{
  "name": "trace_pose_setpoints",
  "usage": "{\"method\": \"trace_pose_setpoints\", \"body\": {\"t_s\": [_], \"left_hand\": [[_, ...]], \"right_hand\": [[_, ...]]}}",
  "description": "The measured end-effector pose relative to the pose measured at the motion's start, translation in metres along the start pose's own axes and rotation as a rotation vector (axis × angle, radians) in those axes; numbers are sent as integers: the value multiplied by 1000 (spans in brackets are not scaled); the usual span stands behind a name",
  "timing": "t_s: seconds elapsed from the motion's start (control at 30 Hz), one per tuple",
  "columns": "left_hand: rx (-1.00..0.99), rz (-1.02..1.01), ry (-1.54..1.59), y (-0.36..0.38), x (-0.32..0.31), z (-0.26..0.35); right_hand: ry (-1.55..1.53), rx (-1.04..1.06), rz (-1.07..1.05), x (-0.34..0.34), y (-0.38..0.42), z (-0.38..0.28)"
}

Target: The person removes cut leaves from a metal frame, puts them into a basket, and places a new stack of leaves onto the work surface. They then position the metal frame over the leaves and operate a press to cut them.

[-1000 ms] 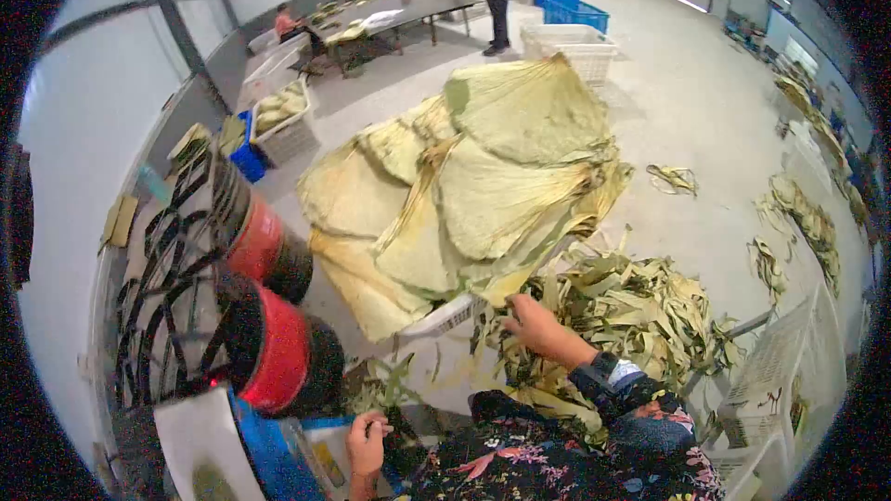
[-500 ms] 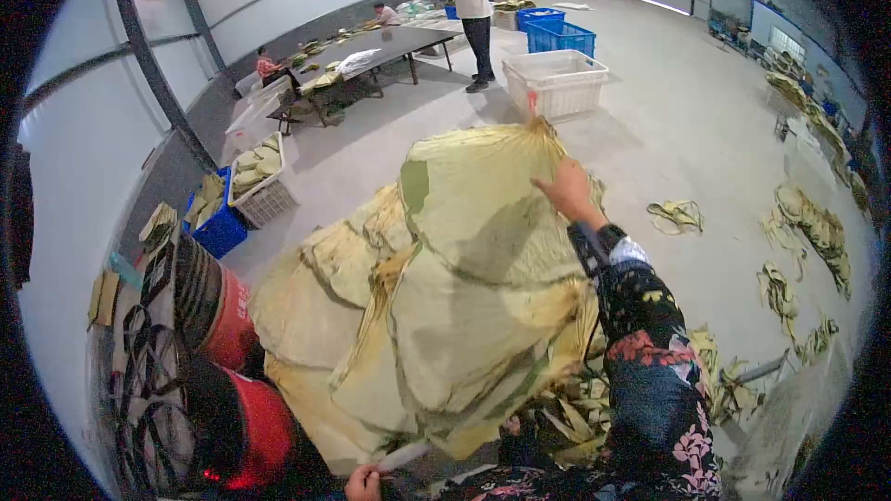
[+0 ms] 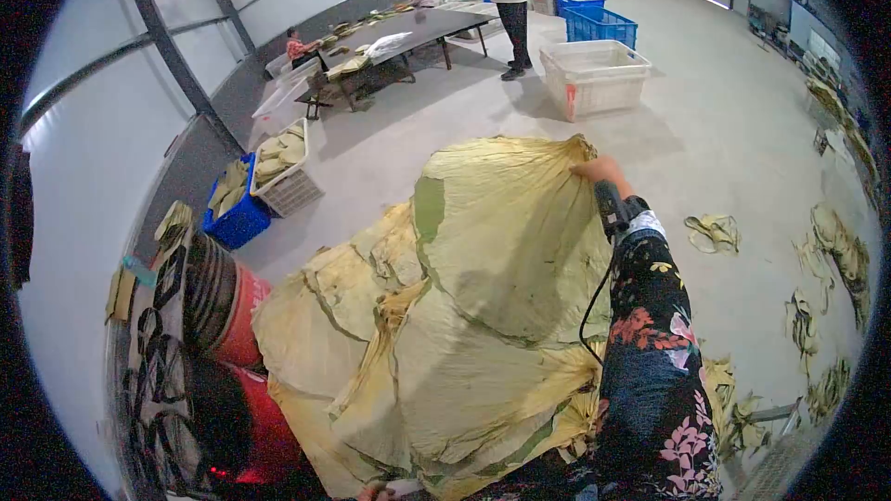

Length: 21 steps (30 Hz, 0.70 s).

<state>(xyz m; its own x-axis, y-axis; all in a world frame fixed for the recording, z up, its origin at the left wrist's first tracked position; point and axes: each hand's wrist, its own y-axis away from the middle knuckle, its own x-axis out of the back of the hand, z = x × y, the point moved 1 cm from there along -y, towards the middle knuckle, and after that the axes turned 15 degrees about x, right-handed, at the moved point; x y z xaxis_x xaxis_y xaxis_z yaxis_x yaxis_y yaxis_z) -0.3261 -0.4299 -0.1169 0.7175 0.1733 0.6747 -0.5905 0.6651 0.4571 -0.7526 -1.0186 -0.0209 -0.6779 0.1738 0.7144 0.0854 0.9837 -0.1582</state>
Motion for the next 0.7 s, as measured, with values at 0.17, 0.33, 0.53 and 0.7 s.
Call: {"method": "trace_pose_setpoints", "body": {"t_s": [0.17, 0.33, 0.53, 0.7], "left_hand": [[-132, -87, 13, -2, 10, 50], [-187, -246, 410, -32, 23, 77], [-489, -569, 1287, 2, 87, 90], [-191, -590, 1395, 46, 92, -9]], "right_hand": [[25, 381, 414, 7, 47, -84], [125, 744, 385, 0, 196, -228], [212, 1486, 31, -43, 438, -278], [171, 1609, -463, -100, 562, -240]]}}
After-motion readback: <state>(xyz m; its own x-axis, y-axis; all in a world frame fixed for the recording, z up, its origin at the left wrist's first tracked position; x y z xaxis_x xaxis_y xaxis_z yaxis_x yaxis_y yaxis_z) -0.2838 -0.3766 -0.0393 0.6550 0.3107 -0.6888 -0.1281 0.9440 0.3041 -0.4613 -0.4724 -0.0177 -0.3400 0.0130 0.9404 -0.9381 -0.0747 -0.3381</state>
